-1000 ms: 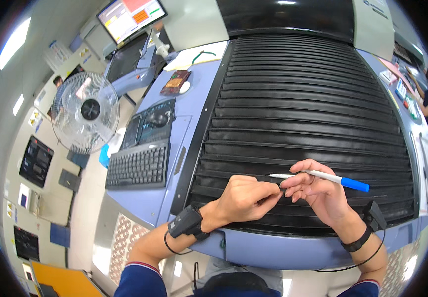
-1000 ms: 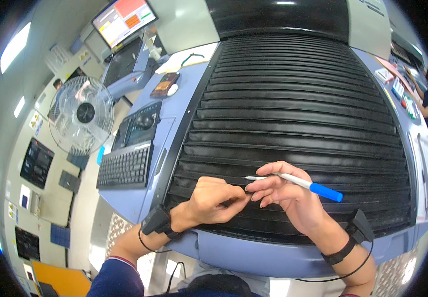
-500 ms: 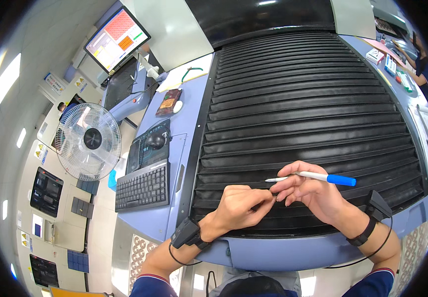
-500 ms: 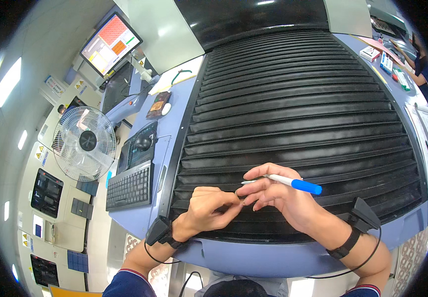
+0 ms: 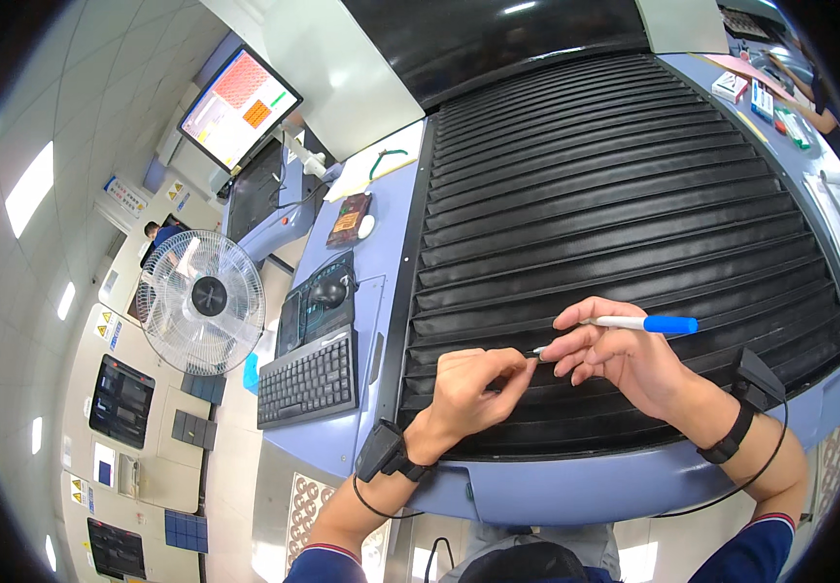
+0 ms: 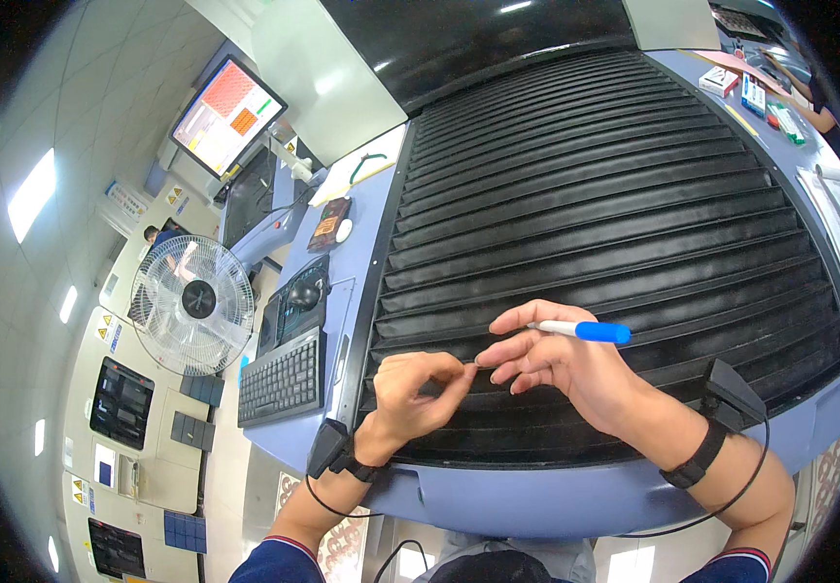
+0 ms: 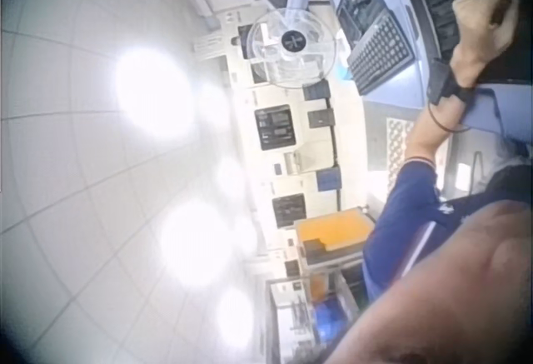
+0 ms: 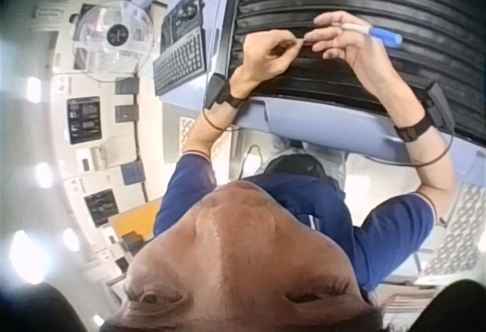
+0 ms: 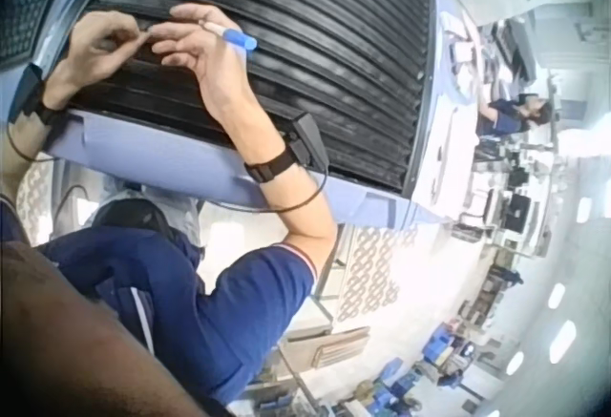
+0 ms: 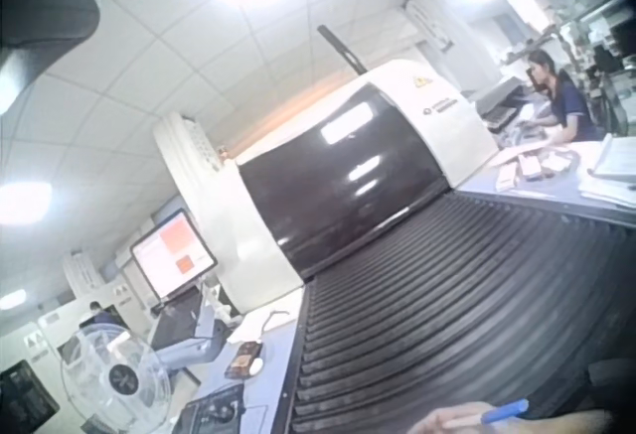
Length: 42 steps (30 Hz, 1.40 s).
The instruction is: Inspecting and marking circular copper-plated patterns on a metal sheet in a fabrication facility.
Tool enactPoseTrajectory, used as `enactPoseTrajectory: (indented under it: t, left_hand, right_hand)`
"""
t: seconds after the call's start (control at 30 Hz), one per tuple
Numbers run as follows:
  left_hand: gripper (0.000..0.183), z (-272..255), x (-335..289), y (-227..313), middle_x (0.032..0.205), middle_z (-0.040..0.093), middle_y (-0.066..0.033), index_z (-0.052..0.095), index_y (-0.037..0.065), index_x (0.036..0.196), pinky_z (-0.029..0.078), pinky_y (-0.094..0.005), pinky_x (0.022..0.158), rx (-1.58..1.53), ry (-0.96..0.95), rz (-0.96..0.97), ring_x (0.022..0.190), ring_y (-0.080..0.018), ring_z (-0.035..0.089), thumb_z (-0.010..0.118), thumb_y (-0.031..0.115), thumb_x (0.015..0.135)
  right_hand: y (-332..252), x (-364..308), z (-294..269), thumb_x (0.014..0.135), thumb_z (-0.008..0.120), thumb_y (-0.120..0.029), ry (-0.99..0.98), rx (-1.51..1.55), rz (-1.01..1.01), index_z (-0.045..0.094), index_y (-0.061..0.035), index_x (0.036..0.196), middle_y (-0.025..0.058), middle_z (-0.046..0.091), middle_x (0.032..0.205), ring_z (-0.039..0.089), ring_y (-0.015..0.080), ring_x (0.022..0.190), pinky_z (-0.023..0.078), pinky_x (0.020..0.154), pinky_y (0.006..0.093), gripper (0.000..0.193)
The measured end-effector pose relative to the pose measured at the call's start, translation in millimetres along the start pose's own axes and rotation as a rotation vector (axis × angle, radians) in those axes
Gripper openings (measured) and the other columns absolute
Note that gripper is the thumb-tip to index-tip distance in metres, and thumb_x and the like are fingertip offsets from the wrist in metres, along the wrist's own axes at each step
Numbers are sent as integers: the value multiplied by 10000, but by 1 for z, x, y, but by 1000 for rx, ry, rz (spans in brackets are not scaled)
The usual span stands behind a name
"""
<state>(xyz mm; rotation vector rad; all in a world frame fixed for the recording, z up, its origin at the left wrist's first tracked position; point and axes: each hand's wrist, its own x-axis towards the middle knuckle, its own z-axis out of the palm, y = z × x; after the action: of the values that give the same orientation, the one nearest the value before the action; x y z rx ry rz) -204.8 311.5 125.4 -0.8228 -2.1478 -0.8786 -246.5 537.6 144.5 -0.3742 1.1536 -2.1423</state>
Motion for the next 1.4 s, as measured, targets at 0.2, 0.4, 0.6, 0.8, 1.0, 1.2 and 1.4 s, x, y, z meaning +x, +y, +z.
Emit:
enactPoseTrajectory:
  t: [0.2,0.4,0.6,0.8,1.0,1.2,1.4]
  left_hand:
    - [129,-16,7,-11,624,657,-62,648,16,813,501,-232,491,136,122,-152,514,-130,651,770,-22,795]
    - [138,-21,5,-26,633,654,-46,600,4,883,486,-192,516,167,124,-192,548,-78,641,731,-24,853]
    - [131,-27,4,-30,617,638,-35,582,1,945,465,-204,500,157,177,-320,536,-84,630,702,14,892]
    - [403,-34,9,-35,904,736,-171,545,-2,1262,554,-314,723,167,89,-639,799,-230,725,692,122,908]
    - [713,-29,-13,-59,1431,452,-276,368,-57,1417,400,-563,1038,741,-157,-544,1152,-421,595,641,367,914]
    - [467,-33,-4,-53,1024,671,-206,557,0,1161,487,-534,871,491,-137,-743,1023,-385,642,662,355,877]
    - [403,-47,17,-68,1037,669,-191,608,6,1113,512,-452,838,7,667,-711,955,-375,644,712,248,808]
  right_hand:
    - [-4,3,-3,774,530,-20,53,34,-45,549,30,1178,205,692,1066,678,211,907,542,797,303,407]
    - [-6,5,-3,763,514,3,54,43,-49,545,44,1180,208,693,1058,681,220,902,541,797,300,420]
    - [-14,7,-8,762,506,-11,105,15,-121,558,15,1168,213,695,1048,691,219,878,554,772,303,410]
    - [-33,13,-28,820,587,-41,165,-390,-369,588,10,1169,198,701,1051,692,229,916,543,838,314,352]
    - [-39,18,-51,874,712,-217,350,-1375,-651,586,12,1239,254,667,1132,632,393,1121,472,959,422,448]
    - [-29,37,-85,866,746,-197,353,-1295,-393,546,15,1340,219,625,1271,636,269,1137,484,967,360,556]
    - [-26,34,-120,940,651,-95,197,-1344,-473,453,24,1425,217,502,1438,537,315,1292,392,1095,388,537]
